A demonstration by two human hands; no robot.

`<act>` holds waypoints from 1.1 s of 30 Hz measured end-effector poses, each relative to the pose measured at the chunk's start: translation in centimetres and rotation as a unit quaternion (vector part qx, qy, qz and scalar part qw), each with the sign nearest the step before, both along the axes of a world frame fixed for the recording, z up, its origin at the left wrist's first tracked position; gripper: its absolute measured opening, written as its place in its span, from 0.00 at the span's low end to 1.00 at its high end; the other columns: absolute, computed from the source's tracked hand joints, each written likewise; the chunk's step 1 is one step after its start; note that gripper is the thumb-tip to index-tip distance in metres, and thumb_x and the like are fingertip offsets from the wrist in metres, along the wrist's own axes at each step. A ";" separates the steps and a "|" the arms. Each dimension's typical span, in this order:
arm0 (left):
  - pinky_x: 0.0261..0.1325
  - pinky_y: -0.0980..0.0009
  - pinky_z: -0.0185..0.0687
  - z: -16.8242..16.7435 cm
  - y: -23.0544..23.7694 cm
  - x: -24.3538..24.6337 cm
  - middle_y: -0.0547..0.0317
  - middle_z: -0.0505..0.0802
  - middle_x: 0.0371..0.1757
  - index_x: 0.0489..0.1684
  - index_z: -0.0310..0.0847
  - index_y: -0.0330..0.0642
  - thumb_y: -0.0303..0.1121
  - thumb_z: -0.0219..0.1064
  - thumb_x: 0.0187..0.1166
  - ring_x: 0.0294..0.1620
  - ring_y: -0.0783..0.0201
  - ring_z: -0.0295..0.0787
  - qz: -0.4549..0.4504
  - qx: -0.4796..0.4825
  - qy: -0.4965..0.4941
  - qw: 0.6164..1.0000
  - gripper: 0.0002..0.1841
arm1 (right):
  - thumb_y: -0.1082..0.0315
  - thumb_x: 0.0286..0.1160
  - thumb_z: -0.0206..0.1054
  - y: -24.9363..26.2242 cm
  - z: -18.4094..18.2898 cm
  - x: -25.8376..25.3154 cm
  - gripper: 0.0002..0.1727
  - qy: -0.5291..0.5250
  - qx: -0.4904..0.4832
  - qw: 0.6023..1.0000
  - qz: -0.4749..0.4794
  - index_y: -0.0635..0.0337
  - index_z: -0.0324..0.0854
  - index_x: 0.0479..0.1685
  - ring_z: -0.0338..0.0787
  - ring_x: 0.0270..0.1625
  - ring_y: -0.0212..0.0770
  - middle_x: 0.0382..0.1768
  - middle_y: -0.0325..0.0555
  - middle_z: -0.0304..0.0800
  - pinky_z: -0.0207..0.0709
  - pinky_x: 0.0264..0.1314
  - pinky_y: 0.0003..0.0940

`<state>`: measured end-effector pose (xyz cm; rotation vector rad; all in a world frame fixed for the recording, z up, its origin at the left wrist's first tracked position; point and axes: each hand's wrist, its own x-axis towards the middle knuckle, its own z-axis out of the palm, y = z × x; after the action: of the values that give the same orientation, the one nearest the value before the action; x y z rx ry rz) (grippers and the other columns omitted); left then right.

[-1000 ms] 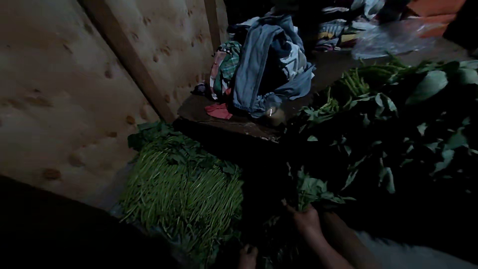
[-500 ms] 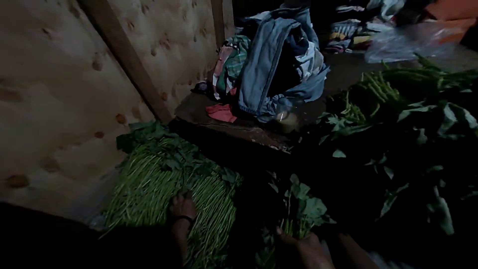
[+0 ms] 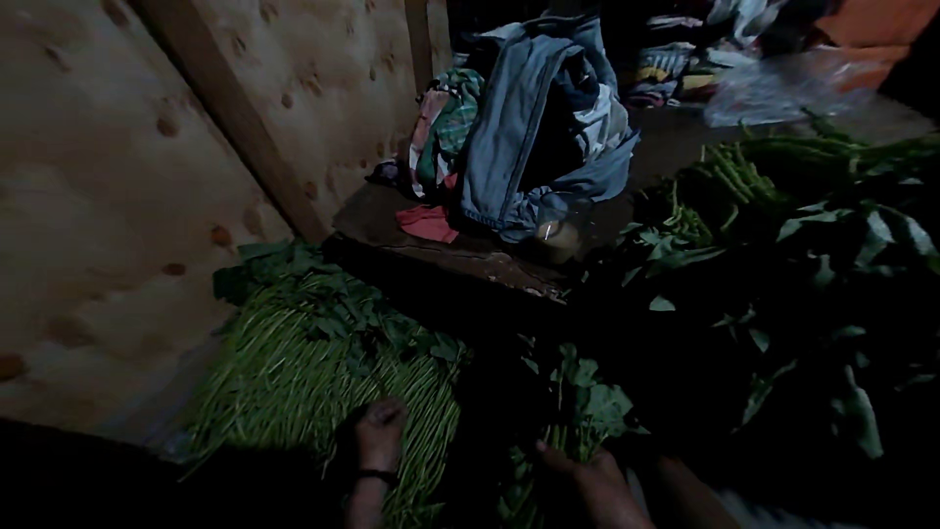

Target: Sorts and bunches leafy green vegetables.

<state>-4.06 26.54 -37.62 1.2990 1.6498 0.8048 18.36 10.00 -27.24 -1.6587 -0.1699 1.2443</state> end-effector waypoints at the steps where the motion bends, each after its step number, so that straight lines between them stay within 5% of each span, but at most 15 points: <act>1: 0.63 0.57 0.87 0.3 -1.8 0.8 0.40 0.92 0.57 0.64 0.81 0.26 0.21 0.74 0.72 0.58 0.53 0.92 -0.004 -0.007 -0.041 0.999 0.20 | 0.70 0.73 0.77 -0.1 -0.1 0.1 0.20 0.002 -0.003 1.000 0.006 0.66 0.79 0.61 0.94 0.40 0.43 0.41 0.52 0.93 0.91 0.44 0.40; 5: 0.62 0.61 0.86 2.0 -8.7 3.6 0.37 0.91 0.57 0.63 0.80 0.23 0.18 0.71 0.73 0.57 0.55 0.91 -0.045 -0.042 -0.117 0.991 0.19 | 0.69 0.73 0.77 -0.8 -0.2 0.4 0.21 0.012 -0.002 1.000 0.018 0.68 0.78 0.61 0.94 0.39 0.43 0.41 0.52 0.93 0.91 0.45 0.40; 12: 0.62 0.67 0.86 2.3 -14.9 5.6 0.35 0.92 0.51 0.56 0.84 0.18 0.18 0.71 0.72 0.53 0.60 0.91 -0.091 0.025 -0.110 0.989 0.15 | 0.70 0.71 0.78 -1.5 -0.3 1.0 0.23 0.026 -0.013 1.000 0.003 0.68 0.77 0.62 0.94 0.39 0.43 0.41 0.53 0.93 0.90 0.45 0.41; 24: 0.54 0.75 0.87 2.9 -16.1 5.6 0.46 0.93 0.46 0.58 0.82 0.18 0.16 0.68 0.74 0.44 0.73 0.90 -0.056 -0.010 -0.168 0.984 0.15 | 0.67 0.71 0.79 -2.1 -0.9 2.3 0.31 0.025 -0.059 0.998 -0.023 0.68 0.71 0.71 0.92 0.44 0.48 0.49 0.59 0.88 0.88 0.47 0.46; 33: 0.50 0.73 0.87 2.7 -15.8 4.2 0.47 0.92 0.47 0.59 0.81 0.20 0.18 0.69 0.74 0.42 0.71 0.89 -0.030 -0.040 -0.181 0.982 0.16 | 0.69 0.71 0.78 -1.9 -1.1 2.3 0.26 0.032 -0.042 0.997 -0.048 0.68 0.75 0.66 0.93 0.43 0.48 0.46 0.57 0.90 0.89 0.45 0.44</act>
<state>0.11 10.74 -34.96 1.0693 1.3330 0.8709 20.71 8.09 -28.34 -1.6776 0.0014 1.2446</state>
